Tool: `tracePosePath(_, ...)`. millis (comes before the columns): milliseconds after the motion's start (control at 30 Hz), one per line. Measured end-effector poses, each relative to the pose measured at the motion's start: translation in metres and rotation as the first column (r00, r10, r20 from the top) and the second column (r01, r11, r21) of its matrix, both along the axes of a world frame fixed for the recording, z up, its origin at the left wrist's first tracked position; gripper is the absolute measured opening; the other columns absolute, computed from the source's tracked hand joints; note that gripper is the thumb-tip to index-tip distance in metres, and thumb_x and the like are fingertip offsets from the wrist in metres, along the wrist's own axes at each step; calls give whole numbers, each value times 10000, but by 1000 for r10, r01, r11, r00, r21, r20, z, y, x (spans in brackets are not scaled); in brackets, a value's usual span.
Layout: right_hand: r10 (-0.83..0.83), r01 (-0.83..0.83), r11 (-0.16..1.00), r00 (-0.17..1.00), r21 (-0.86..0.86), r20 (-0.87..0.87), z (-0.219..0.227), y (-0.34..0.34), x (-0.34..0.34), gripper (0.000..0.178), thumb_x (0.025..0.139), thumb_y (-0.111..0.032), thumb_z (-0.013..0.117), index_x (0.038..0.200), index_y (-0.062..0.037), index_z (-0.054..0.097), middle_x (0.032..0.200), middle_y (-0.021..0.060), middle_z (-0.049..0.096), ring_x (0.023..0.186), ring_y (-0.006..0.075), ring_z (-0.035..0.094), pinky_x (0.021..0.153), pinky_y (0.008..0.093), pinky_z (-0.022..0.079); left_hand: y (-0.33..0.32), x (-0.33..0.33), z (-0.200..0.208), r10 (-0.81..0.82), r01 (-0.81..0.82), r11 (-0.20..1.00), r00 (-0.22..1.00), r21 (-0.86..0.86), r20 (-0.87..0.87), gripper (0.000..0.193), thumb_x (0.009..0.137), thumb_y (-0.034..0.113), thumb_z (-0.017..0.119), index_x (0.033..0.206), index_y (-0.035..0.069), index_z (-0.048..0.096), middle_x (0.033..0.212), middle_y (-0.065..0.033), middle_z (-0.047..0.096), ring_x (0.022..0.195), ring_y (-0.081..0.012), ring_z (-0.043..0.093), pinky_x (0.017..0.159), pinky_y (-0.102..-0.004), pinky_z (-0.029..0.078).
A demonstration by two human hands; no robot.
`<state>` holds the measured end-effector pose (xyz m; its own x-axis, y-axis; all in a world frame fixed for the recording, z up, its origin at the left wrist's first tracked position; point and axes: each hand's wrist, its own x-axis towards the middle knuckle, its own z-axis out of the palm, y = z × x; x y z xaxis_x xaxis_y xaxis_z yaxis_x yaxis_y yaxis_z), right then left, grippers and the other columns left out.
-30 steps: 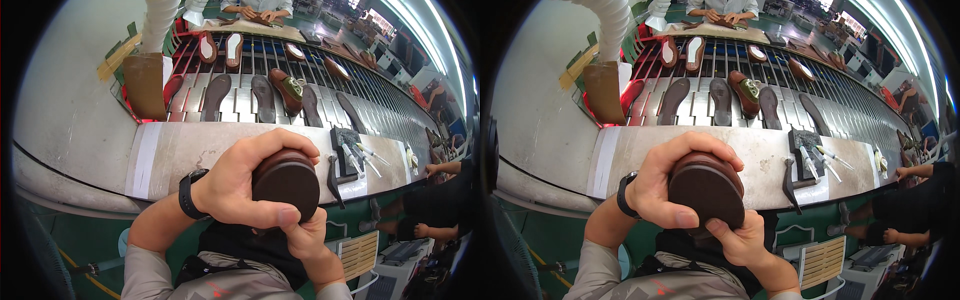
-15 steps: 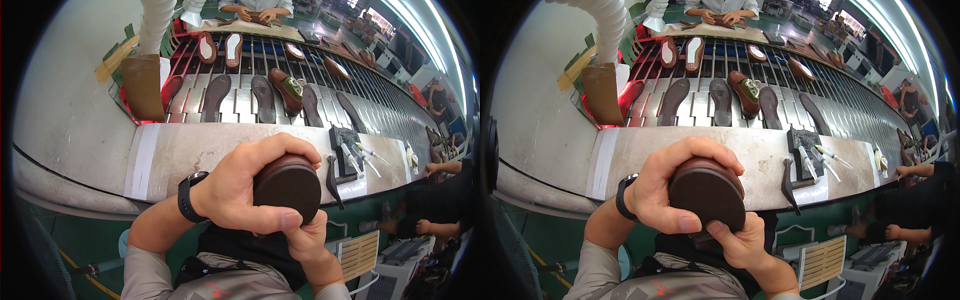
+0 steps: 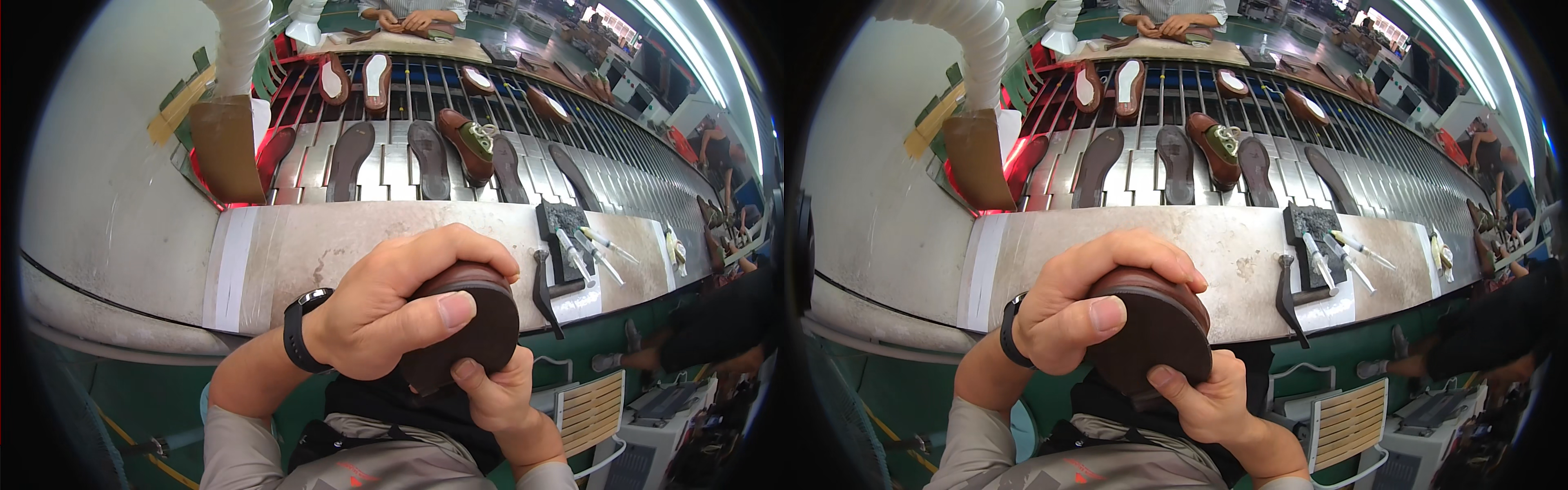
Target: The person attaches soles to shoes by aligning and pressing each sole onto a shoe upper on a shoe last by hand, then placing the assembled shoes back onto the conveyor belt.
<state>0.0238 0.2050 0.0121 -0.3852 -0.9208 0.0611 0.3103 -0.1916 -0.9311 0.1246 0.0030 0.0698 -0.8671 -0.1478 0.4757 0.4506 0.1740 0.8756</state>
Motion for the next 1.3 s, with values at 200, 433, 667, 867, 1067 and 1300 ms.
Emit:
tracePosePath(200,-22,21,1000,995,-13,-93,4,-1,3,203,1061,-108,717,1172,49,784,1001,106,830,885,123,752,779,286,602,5,12,14,71,-67,997,995,-49,75,429,1059,276,583,1323,-57,638,1276,-254,716,1183,-307,711,1046,-422,548)
tracePosePath(433,30,-40,999,958,-29,-286,10,-4,1,201,1058,-131,724,1177,20,780,935,93,819,838,101,744,741,281,585,17,20,46,217,-217,976,951,-26,219,218,1059,140,620,1138,-58,667,1187,-252,763,1017,-289,783,973,-415,605)
tracePosePath(667,209,-209,978,978,-9,10,-4,-37,-46,254,1033,-181,764,1092,61,715,956,117,767,881,195,737,819,354,604,-50,-37,4,-31,-37,870,991,491,129,453,1168,302,457,1372,-56,644,1327,-239,730,1241,-270,714,1115,-400,541)
tracePosePath(867,177,-174,983,982,-55,68,-29,-37,-78,315,990,-177,816,1164,67,718,1018,181,793,823,244,786,707,362,658,-39,-28,-52,-199,157,929,975,336,95,1141,804,222,971,1675,-36,280,1507,-122,608,1355,-214,606,1165,-378,469)
tracePosePath(1067,126,-111,979,989,-173,79,-37,-40,-80,342,1007,-147,793,1241,78,686,1056,200,784,818,262,786,688,379,687,-33,-30,-55,-71,64,996,991,69,110,1139,759,160,1008,1642,-45,320,1443,-113,635,1301,-195,621,1117,-370,499)
tracePosePath(1300,89,-81,989,994,-122,62,-36,-40,-77,321,1018,-97,761,1267,82,665,1093,212,779,790,265,792,681,378,698,-33,-30,-58,-135,111,974,985,197,112,1086,799,84,982,1642,-43,308,1443,-124,642,1297,-187,626,1120,-385,524)
